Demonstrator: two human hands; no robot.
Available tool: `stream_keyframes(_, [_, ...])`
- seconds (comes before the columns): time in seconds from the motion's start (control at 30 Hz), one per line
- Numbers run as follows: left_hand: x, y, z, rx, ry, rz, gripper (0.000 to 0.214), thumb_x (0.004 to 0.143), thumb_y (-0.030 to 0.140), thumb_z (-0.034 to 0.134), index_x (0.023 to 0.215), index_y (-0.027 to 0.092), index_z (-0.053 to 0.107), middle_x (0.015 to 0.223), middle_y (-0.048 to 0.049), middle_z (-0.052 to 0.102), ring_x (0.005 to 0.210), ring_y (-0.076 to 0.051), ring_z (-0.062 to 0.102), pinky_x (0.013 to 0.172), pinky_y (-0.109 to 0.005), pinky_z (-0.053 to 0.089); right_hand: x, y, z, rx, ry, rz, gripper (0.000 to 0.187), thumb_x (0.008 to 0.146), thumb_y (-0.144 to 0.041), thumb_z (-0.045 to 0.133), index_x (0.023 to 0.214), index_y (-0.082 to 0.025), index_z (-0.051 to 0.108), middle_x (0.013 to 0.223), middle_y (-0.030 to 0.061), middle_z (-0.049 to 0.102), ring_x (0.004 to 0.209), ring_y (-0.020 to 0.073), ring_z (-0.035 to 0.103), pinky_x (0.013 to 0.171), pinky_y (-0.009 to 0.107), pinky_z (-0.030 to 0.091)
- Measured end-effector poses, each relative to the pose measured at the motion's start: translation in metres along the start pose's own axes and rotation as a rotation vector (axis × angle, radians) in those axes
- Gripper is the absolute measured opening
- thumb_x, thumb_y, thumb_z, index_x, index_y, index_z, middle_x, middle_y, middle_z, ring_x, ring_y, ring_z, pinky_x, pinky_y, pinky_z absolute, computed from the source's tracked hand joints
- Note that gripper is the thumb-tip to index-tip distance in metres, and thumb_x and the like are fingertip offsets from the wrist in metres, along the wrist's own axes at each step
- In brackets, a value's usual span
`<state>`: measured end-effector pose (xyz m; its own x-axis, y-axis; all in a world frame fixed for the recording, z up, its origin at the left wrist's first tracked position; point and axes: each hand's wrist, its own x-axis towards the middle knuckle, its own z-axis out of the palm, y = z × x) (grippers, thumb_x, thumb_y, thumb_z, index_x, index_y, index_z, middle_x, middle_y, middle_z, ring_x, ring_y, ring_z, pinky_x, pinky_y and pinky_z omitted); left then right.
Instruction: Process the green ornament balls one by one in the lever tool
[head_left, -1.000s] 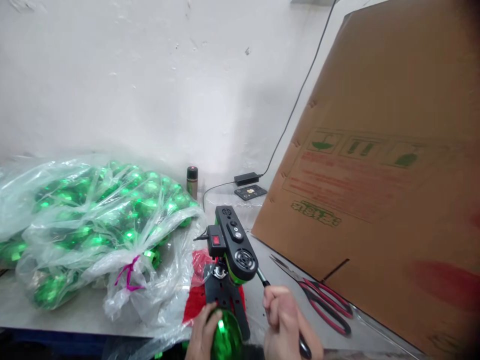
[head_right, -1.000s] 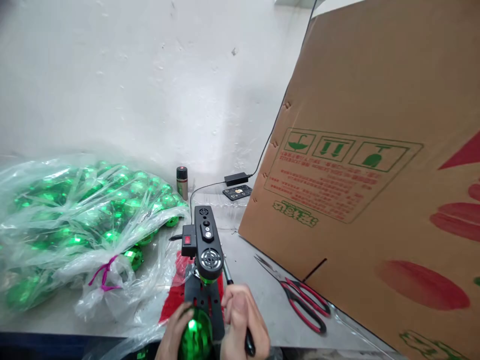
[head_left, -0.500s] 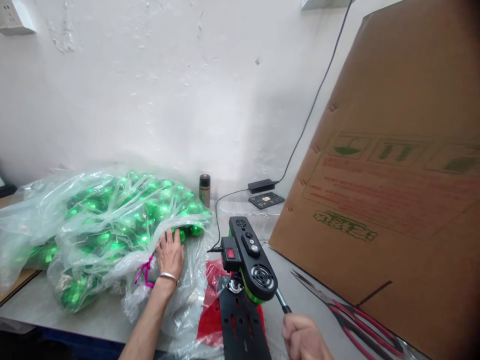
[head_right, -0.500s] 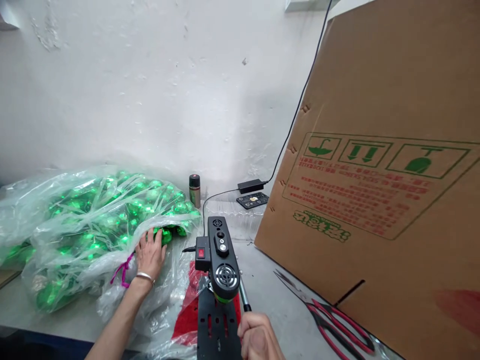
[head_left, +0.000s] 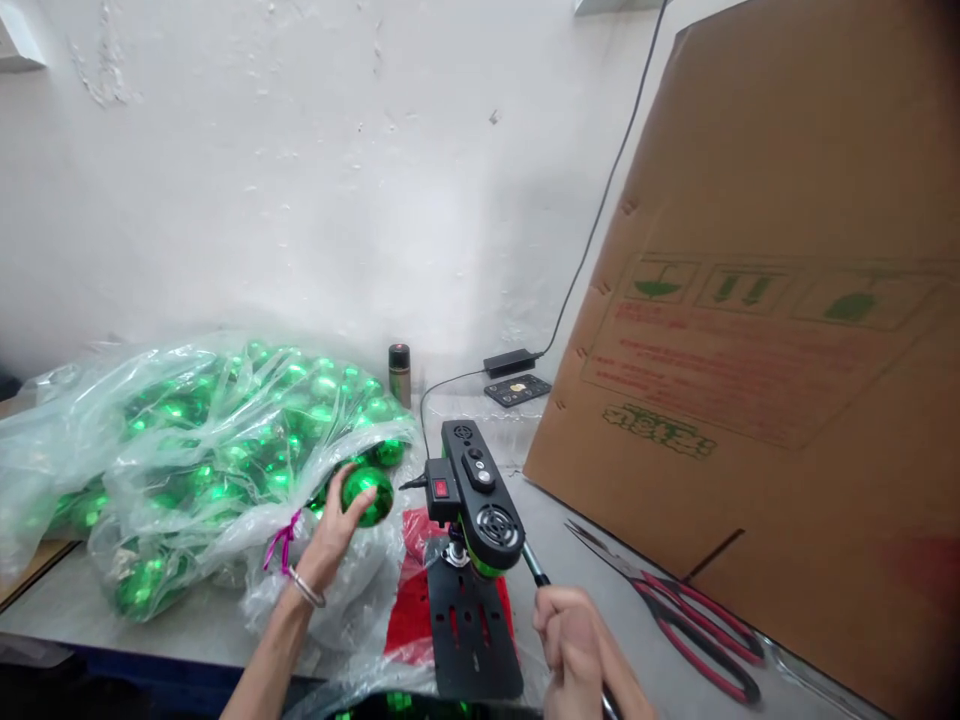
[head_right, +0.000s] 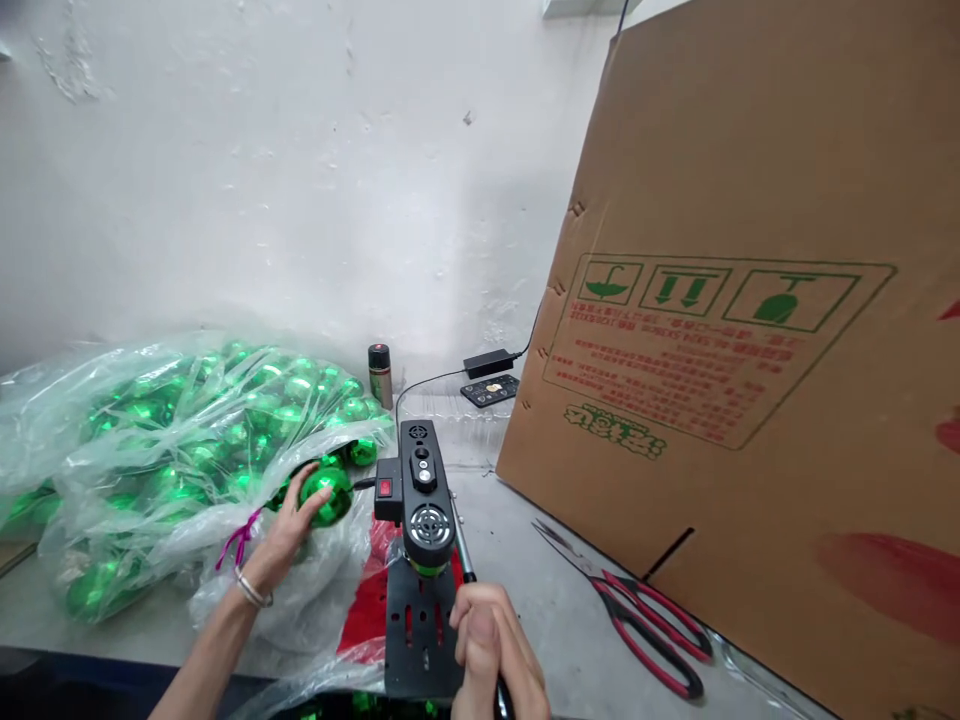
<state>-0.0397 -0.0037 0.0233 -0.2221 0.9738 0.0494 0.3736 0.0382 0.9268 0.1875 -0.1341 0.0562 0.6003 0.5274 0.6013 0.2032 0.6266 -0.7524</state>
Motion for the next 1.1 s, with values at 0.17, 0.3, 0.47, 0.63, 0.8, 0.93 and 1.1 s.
stream_keyframes(0.17, [-0.072,-0.028,0.054,-0.715,-0.120,-0.288,0.075,0.080,0.075,0.087,0.132,0.024,0.070,0.132,-0.0127,0.084,0.122,-0.035,0.082,0.104,-0.049,0.068,0.024,-0.013,0.001,-0.032,-0.119,-0.122,0.060,0.119,-0.036,0.058,0.062,-0.023,0.050,0.059,-0.0033,0.047,0.058,0.0132,0.052,0.056,0.028,0.038])
stream_keyframes(0.3, [-0.103,-0.050,0.091,-0.540,-0.053,-0.246,0.084,0.081,0.084,0.082,0.137,0.024,0.066,0.132,-0.0125,0.083,0.126,-0.034,0.080,0.110,-0.047,0.064,0.028,-0.018,0.000,-0.085,-0.163,-0.127,0.055,0.120,-0.033,0.055,0.066,-0.024,0.053,0.061,-0.0034,0.049,0.058,0.0132,0.052,0.056,0.028,0.042])
stream_keyframes(0.47, [-0.119,-0.064,0.107,-0.231,-0.082,-0.021,0.078,0.078,0.070,0.085,0.136,0.022,0.064,0.140,-0.0170,0.079,0.138,-0.041,0.073,0.123,-0.059,0.056,0.023,-0.014,-0.005,-0.066,-0.211,-0.176,0.046,0.119,-0.020,0.051,0.073,-0.023,0.053,0.066,-0.0037,0.054,0.060,0.0111,0.055,0.057,0.025,0.043])
stream_keyframes(0.63, [-0.130,-0.077,0.109,-0.057,-0.151,0.164,0.078,0.076,0.050,0.090,0.144,0.021,0.063,0.146,-0.0211,0.077,0.140,-0.046,0.073,0.124,-0.068,0.055,0.023,-0.013,-0.008,-0.079,-0.222,-0.199,0.043,0.119,-0.017,0.050,0.077,-0.023,0.055,0.068,-0.0039,0.056,0.060,0.0102,0.056,0.057,0.024,0.043])
stream_keyframes(0.8, [-0.122,-0.071,0.110,-0.057,-0.206,0.154,0.079,0.079,0.049,0.089,0.146,0.020,0.061,0.146,-0.0224,0.077,0.139,-0.046,0.074,0.123,-0.067,0.057,0.021,-0.012,-0.010,-0.079,-0.235,-0.196,0.042,0.118,-0.015,0.051,0.077,-0.023,0.054,0.068,-0.0034,0.055,0.061,0.0111,0.056,0.057,0.025,0.044])
stream_keyframes(0.93, [-0.108,-0.055,0.104,-0.039,-0.297,0.111,0.082,0.077,0.050,0.089,0.148,0.020,0.061,0.144,-0.0206,0.078,0.137,-0.045,0.075,0.122,-0.066,0.056,0.020,-0.012,-0.009,-0.086,-0.226,-0.203,0.043,0.118,-0.013,0.049,0.076,-0.023,0.050,0.068,-0.0040,0.054,0.062,0.0103,0.057,0.057,0.024,0.044])
stream_keyframes(1.1, [-0.105,-0.055,0.090,-0.051,-0.353,0.077,0.080,0.081,0.052,0.084,0.151,0.021,0.059,0.144,-0.0183,0.080,0.136,-0.042,0.076,0.122,-0.062,0.057,0.020,-0.013,-0.008,-0.094,-0.218,-0.225,0.042,0.117,-0.011,0.049,0.077,-0.023,0.050,0.067,-0.0036,0.055,0.060,0.0108,0.057,0.055,0.025,0.043])
